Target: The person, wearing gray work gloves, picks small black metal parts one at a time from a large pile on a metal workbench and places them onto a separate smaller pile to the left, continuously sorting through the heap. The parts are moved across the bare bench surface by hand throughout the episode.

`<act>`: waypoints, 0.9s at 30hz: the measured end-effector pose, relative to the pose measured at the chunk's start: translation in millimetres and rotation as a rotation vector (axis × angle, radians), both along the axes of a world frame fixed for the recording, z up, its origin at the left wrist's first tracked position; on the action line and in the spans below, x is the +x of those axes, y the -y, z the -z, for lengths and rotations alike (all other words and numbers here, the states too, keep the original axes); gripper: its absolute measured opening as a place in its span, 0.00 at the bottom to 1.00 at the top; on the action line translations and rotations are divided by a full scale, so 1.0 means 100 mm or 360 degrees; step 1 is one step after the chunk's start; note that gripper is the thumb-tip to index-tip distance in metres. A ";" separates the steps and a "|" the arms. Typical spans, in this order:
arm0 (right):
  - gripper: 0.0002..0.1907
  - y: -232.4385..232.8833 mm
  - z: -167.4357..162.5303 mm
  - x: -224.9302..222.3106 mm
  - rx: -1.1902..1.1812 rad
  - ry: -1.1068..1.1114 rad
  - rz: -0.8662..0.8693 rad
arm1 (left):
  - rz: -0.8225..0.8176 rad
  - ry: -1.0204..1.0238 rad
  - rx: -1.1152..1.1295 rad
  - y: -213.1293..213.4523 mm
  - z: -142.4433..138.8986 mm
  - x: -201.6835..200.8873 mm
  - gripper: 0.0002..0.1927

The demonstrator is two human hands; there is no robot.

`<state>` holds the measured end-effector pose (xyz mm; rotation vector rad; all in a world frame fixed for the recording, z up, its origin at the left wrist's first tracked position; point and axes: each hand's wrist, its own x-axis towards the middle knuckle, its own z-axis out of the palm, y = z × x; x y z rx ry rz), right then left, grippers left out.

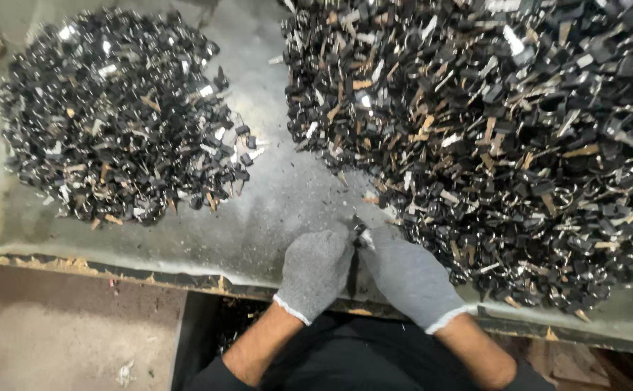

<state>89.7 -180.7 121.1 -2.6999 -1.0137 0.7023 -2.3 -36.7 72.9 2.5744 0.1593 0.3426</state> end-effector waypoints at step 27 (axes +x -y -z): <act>0.14 0.16 -0.16 -0.16 -0.0025 0.0003 0.0066 | -0.0139 0.0381 -0.0206 0.04 -0.11 -0.15 0.05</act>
